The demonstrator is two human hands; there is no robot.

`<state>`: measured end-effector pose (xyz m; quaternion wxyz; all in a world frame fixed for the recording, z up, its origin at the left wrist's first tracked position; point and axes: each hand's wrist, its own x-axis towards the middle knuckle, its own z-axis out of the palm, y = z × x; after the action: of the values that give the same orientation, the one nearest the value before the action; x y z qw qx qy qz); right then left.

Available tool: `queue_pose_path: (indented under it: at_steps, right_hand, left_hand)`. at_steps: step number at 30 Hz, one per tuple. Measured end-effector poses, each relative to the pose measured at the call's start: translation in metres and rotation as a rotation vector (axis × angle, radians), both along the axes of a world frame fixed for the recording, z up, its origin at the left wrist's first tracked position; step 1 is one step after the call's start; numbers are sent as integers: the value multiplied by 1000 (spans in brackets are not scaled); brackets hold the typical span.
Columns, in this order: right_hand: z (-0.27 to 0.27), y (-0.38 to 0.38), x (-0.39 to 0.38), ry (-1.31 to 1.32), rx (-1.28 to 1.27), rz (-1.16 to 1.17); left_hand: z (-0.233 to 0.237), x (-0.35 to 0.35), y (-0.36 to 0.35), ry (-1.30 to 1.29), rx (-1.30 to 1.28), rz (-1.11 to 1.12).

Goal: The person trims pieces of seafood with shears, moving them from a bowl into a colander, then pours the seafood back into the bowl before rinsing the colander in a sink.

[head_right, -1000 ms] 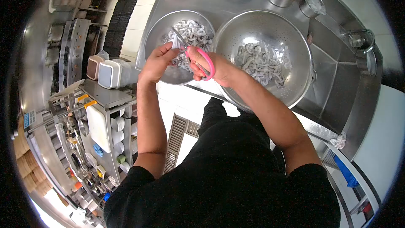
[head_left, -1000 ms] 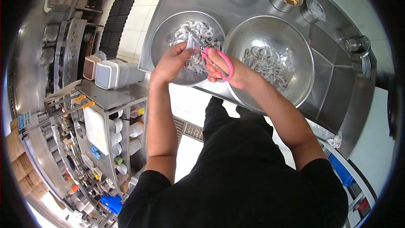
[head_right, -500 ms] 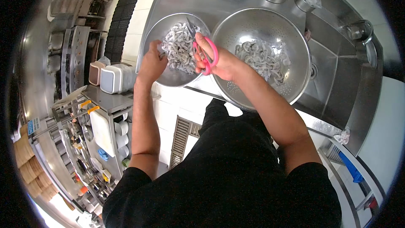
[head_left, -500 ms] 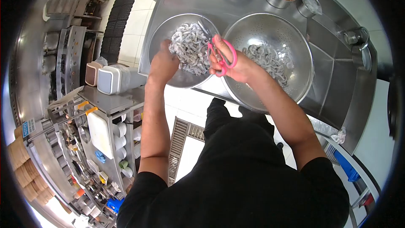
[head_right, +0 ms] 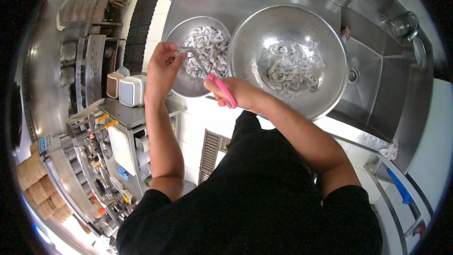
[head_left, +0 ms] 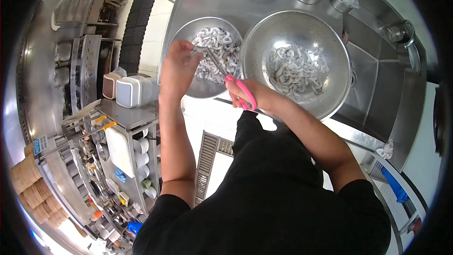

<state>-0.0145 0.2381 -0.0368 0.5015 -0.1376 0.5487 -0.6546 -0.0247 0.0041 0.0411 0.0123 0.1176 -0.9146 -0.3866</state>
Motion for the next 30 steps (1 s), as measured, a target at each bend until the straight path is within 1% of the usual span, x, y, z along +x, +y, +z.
queue_pose_path:
  at_steps: [2, 5, 10, 13, 14, 16, 17, 18, 22, 25, 27, 30]
  right_hand:
    - [1, 1, 3, 80, 57, -13]
    - [11, 7, 1, 92, 47, -28]
    - [2, 9, 1, 50, 57, -97]
    - [7, 17, -3, 73, 81, -62]
    - [10, 19, -4, 81, 94, -41]
    - [10, 21, -1, 144, 99, -74]
    - [9, 22, -1, 176, 103, -90]
    - [8, 22, -2, 235, 172, -78]
    - [10, 25, -6, 256, 192, -77]
    - [14, 27, -14, 278, 223, -50]
    - [13, 25, -16, 275, 257, -18]
    - [18, 22, -18, 341, 343, -54]
  left_hand:
    - [2, 2, 7, -23, 50, 8]
    - [1, 1, 14, -61, 118, -25]
    - [3, 1, 25, -96, 190, -24]
    - [-11, -3, 29, 25, 246, 18]
    - [-13, -3, 29, 24, 279, 42]
    - [-14, -5, 35, 24, 349, 85]
    - [-14, -6, 37, 14, 358, 84]
    - [-14, -4, 39, 1, 365, 85]
    - [-20, -5, 37, -22, 404, 25]
    - [-18, -1, 38, -90, 564, 56]
    - [-20, 2, 34, -146, 586, 35]
    - [-27, 0, 26, -191, 634, 18]
